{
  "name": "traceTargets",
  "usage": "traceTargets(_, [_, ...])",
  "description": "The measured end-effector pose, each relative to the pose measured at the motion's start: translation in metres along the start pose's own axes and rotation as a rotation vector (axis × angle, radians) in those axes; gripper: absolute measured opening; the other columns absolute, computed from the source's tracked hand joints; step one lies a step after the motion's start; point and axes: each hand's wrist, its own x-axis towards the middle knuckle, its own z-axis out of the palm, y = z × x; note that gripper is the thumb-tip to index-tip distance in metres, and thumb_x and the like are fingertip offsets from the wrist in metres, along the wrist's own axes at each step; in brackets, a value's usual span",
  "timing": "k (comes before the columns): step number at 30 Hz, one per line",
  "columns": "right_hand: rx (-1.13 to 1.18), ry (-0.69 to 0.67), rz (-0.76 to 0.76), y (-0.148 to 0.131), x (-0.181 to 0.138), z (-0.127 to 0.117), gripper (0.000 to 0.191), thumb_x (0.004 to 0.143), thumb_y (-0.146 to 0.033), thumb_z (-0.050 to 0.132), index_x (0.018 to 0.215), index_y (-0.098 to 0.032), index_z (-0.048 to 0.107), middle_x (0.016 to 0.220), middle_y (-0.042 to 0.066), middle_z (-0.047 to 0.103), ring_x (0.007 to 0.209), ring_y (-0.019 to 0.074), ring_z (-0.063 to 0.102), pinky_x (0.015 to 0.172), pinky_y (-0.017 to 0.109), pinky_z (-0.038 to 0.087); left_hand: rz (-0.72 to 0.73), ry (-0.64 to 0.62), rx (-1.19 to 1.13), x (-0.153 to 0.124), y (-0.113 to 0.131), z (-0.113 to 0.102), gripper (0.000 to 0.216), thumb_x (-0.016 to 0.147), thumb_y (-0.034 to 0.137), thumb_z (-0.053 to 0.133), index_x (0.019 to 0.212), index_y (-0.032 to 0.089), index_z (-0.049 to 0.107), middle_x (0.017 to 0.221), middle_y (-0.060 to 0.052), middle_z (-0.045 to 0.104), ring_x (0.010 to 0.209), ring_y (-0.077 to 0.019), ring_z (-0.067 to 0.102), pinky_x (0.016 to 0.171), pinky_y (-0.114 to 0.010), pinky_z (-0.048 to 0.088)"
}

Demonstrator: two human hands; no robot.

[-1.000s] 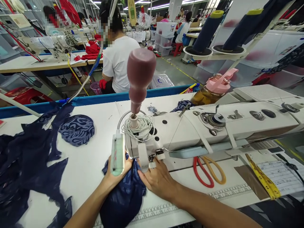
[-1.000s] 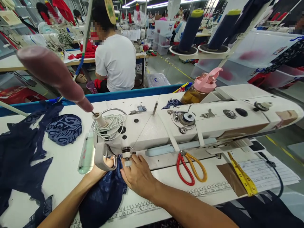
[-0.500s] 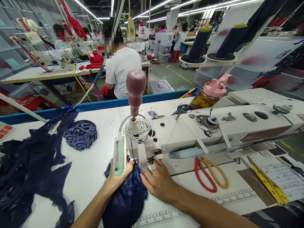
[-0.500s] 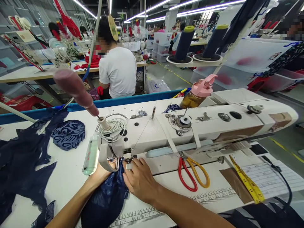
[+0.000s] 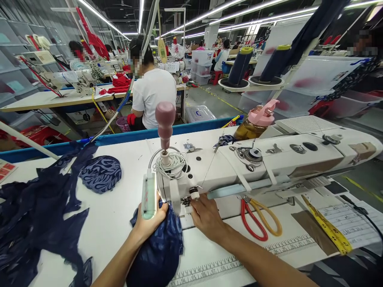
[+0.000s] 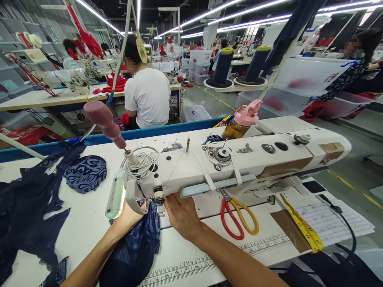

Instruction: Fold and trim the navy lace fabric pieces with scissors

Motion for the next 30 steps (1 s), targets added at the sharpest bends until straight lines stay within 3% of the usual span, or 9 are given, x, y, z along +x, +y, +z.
traceTargets(5, [0.015, -0.034, -0.042, -0.003, -0.003, 0.002, 0.021, 0.095, -0.009, 0.039, 0.092, -0.016, 0.058, 0.074, 0.004, 0.058, 0.068, 0.0178, 0.053, 0.060, 0.030, 0.038, 0.013, -0.002, 0.005, -0.006, 0.008, -0.004, 0.016, 0.073, 0.035, 0.063, 0.067, 0.022, 0.058, 0.064, 0.000, 0.063, 0.074, -0.0204, 0.065, 0.066, -0.027, 0.049])
traceTargets(9, [0.001, -0.243, -0.189, -0.008, -0.009, 0.004, 0.019, 0.089, -0.010, 0.047, 0.101, -0.014, 0.061, 0.081, 0.007, 0.059, 0.078, 0.0217, 0.053, 0.070, 0.035, 0.041, 0.030, 0.000, -0.015, -0.010, 0.015, -0.005, 0.015, 0.073, 0.035, 0.064, 0.068, 0.022, 0.060, 0.066, -0.001, 0.065, 0.077, -0.0213, 0.066, 0.067, -0.027, 0.050])
traceTargets(13, [-0.069, -0.368, -0.191, -0.011, -0.012, 0.004, 0.027, 0.085, -0.010, 0.054, 0.111, -0.014, 0.062, 0.085, 0.009, 0.061, 0.084, 0.0247, 0.053, 0.074, 0.037, 0.041, 0.043, 0.011, -0.045, -0.016, 0.023, -0.008, 0.012, 0.074, 0.033, 0.064, 0.069, 0.022, 0.062, 0.064, 0.000, 0.065, 0.079, -0.0226, 0.067, 0.068, -0.027, 0.051])
traceTargets(19, [-0.087, -0.387, -0.167, -0.013, -0.013, 0.003, 0.023, 0.087, -0.013, 0.058, 0.110, -0.014, 0.063, 0.091, 0.010, 0.064, 0.089, 0.0252, 0.054, 0.078, 0.038, 0.040, 0.064, -0.001, -0.098, -0.023, 0.029, -0.014, 0.013, 0.076, 0.034, 0.062, 0.072, 0.023, 0.064, 0.062, -0.002, 0.066, 0.090, -0.0256, 0.068, 0.075, -0.029, 0.053])
traceTargets(30, [-0.129, -0.395, -0.189, -0.014, -0.016, 0.005, 0.032, 0.089, -0.016, 0.052, 0.120, -0.011, 0.060, 0.089, 0.011, 0.066, 0.086, 0.0250, 0.053, 0.082, 0.041, 0.040, 0.005, -0.035, -0.193, -0.011, 0.015, -0.004, 0.011, 0.070, 0.032, 0.065, 0.066, 0.022, 0.062, 0.064, -0.003, 0.068, 0.084, -0.0245, 0.069, 0.074, -0.029, 0.055])
